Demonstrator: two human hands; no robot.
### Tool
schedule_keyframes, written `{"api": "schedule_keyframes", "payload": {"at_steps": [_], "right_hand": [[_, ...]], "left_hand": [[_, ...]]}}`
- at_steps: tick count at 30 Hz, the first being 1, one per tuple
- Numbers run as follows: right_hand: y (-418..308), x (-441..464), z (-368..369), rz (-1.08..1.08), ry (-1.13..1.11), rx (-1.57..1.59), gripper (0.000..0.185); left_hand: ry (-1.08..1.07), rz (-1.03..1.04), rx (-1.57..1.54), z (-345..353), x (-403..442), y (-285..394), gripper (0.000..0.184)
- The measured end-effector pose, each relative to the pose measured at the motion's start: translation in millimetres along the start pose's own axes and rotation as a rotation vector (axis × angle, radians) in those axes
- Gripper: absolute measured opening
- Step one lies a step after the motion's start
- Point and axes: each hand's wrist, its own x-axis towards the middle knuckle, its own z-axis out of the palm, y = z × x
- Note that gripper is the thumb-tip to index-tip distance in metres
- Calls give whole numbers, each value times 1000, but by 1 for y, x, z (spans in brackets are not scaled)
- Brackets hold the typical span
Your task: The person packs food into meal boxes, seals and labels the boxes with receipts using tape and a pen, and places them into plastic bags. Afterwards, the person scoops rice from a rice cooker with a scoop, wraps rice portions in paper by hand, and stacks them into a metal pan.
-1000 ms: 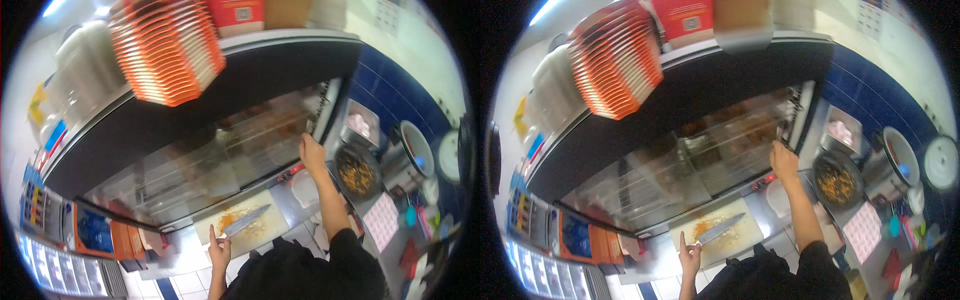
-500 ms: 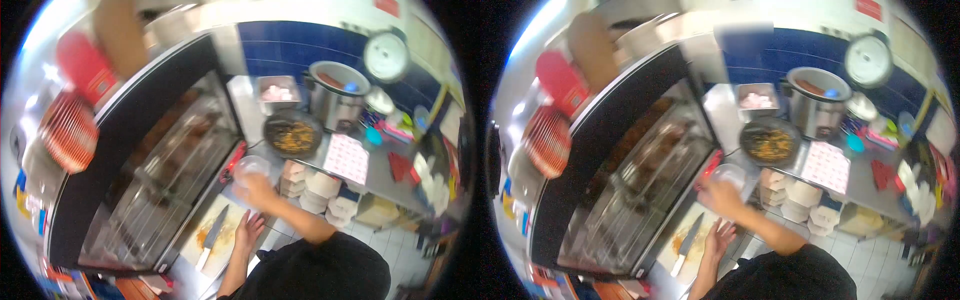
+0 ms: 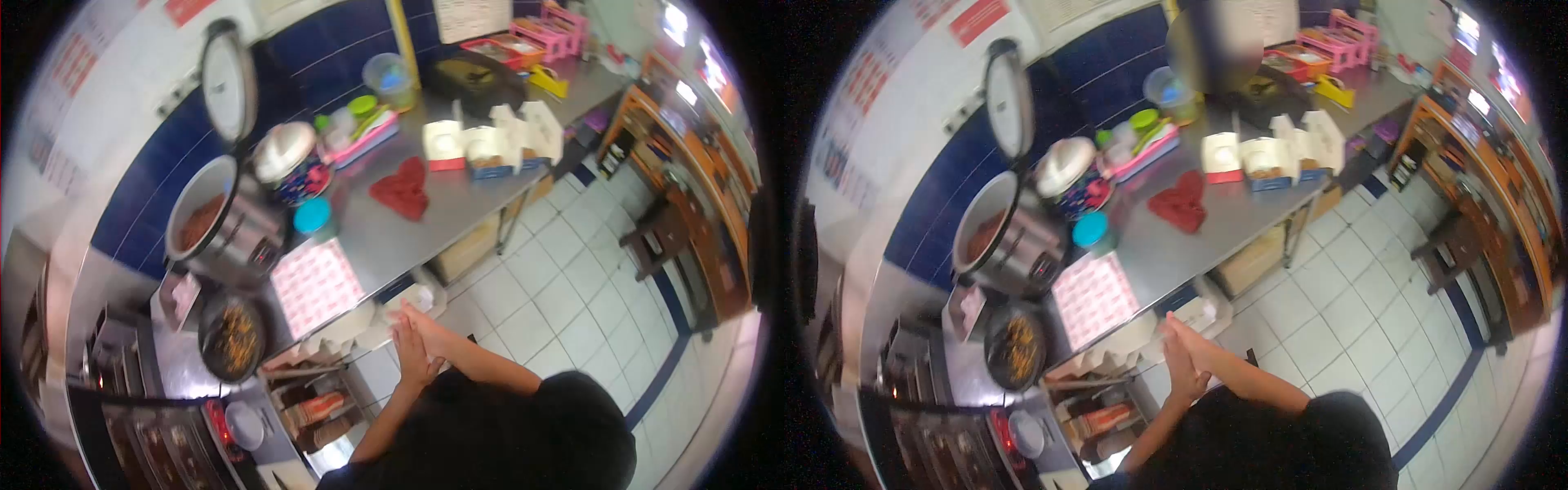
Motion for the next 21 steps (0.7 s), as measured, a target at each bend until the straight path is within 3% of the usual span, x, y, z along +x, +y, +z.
{"api": "schedule_keyframes", "payload": {"at_steps": [2, 4, 5, 7, 8, 10, 14, 17, 21], "right_hand": [[-57, -29, -36, -282, 147, -60, 68], [-142, -117, -17, -304, 220, 77, 59], [-163, -127, -34, -308, 248, 93, 59], [-194, -145, -64, -532, 324, 175, 36], [-202, -148, -81, -542, 351, 182, 36], [-219, -135, -123, -646, 635, 324, 45], [-252, -113, -175, -689, 744, 426, 45], [-313, -94, -202, -633, 724, 508, 50], [-394, -65, -254, -620, 833, 394, 74]], "left_hand": [[-148, 26, 23, 42, 20, -11, 78], [-930, -696, -319, 78, 23, -33, 71], [-961, -689, -329, 85, 34, -27, 71], [-801, -423, -381, 88, 78, -3, 59], [-830, -383, -365, 89, 112, 9, 50], [-750, -250, -378, 108, 166, 16, 46], [-457, 67, -347, 170, 270, 8, 39], [-397, 104, -356, 204, 341, 15, 42], [-296, 226, -179, 253, 409, 24, 45]]}}
